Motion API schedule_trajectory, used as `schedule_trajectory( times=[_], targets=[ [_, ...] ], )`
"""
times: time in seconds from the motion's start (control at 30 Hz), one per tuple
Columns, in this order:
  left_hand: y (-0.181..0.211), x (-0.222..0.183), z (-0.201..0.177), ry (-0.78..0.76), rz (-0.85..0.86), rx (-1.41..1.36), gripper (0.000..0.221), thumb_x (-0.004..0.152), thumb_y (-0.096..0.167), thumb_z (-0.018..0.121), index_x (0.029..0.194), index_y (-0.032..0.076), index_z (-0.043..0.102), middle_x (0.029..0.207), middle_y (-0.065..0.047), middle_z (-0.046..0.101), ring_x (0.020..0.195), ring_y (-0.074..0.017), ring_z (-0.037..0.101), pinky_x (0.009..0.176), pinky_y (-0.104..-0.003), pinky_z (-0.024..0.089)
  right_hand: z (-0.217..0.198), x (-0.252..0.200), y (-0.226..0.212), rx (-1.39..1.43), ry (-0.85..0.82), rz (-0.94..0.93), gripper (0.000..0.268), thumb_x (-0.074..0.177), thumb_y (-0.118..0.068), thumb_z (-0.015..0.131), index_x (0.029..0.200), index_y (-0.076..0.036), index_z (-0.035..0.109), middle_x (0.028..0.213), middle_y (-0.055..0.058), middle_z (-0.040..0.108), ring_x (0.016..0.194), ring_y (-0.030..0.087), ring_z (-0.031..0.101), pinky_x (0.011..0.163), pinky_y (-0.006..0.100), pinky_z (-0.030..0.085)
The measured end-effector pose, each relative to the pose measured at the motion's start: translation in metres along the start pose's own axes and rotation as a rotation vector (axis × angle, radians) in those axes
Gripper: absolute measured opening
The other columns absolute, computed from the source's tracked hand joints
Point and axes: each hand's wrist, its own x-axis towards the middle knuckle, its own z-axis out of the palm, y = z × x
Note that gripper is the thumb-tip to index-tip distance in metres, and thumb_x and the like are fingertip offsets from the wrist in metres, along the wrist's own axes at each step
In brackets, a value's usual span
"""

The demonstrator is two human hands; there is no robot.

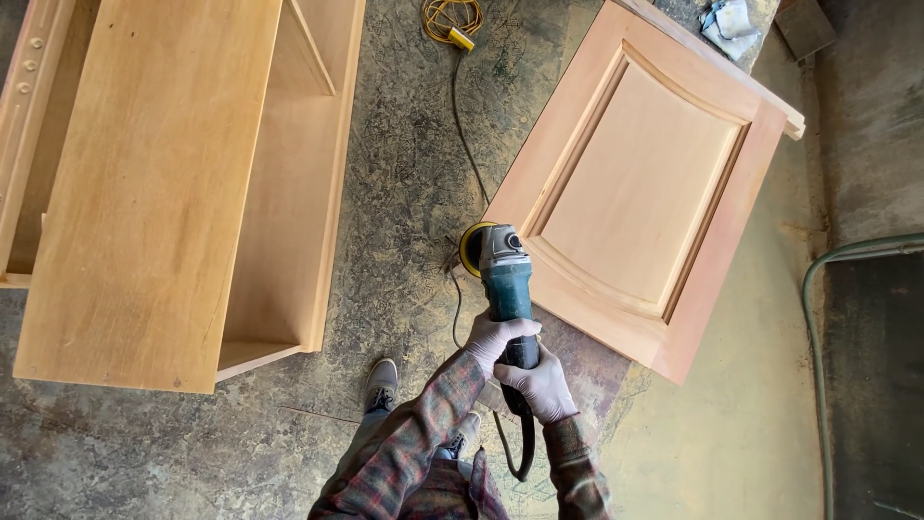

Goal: The person wipes a raised-panel cabinet door with a cloth, then carries the door to the floor and sands its edges and face using an orbital sander, working around the panel while standing over it.

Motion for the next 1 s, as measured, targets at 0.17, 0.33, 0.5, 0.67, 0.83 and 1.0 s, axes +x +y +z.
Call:
schedule_trajectory(
  times=[0.17,0.33,0.5,0.67,0.83,1.0],
  targets=[
    [0.006,0.003,0.000,0.025,0.017,0.001,0.040,0.066,0.011,0.085,0.101,0.004,0.066,0.086,-0.007,0.069,0.075,-0.0187,0.070,0.072,-0.035,0.060,0.002,0.003,-0.013,0.011,-0.008,0.052,0.047,0.063,-0.018,0.084,0.102,0.001,0.066,0.077,0.005,0.067,0.060,0.014,0.063,0.055,0.030,0.052],
    [0.024,0.012,0.005,-0.021,0.050,0.008,0.039,0.068,0.015,0.084,0.100,0.003,0.066,0.086,-0.007,0.068,0.075,-0.0181,0.068,0.072,-0.034,0.058,0.001,0.020,-0.021,0.018,0.011,0.024,0.046,0.065,-0.018,0.084,0.102,0.002,0.064,0.075,0.006,0.067,0.060,0.015,0.064,0.054,0.030,0.053],
    [0.024,0.002,0.003,0.007,0.040,0.023,0.040,0.068,0.015,0.084,0.101,0.005,0.066,0.086,-0.005,0.066,0.075,-0.0172,0.066,0.072,-0.034,0.057,0.005,0.009,-0.023,-0.016,-0.002,0.048,0.048,0.063,-0.019,0.084,0.103,0.002,0.066,0.078,0.007,0.068,0.062,0.016,0.064,0.056,0.032,0.054],
    [0.013,-0.011,-0.001,0.039,-0.005,0.030,0.041,0.067,0.014,0.084,0.102,0.005,0.065,0.087,-0.006,0.067,0.076,-0.0175,0.068,0.072,-0.035,0.059,0.005,0.002,-0.004,-0.041,-0.001,0.003,0.051,0.060,-0.021,0.085,0.103,0.000,0.066,0.082,0.005,0.070,0.067,0.014,0.067,0.062,0.029,0.056],
    [0.011,-0.001,0.012,0.030,-0.007,0.011,0.042,0.066,0.012,0.084,0.102,0.005,0.064,0.087,-0.006,0.066,0.075,-0.0183,0.067,0.071,-0.036,0.059,-0.005,0.004,-0.011,-0.041,0.035,0.059,0.047,0.063,-0.020,0.084,0.101,0.001,0.067,0.079,0.007,0.068,0.064,0.016,0.065,0.060,0.031,0.054],
    [0.011,0.026,0.023,0.004,0.040,0.026,0.042,0.065,0.013,0.084,0.101,0.006,0.064,0.085,-0.005,0.065,0.073,-0.0170,0.066,0.069,-0.034,0.058,-0.019,0.024,-0.007,0.008,0.054,-0.009,0.045,0.065,-0.019,0.084,0.102,0.001,0.067,0.079,0.006,0.069,0.065,0.015,0.065,0.060,0.030,0.054]
  ],
)
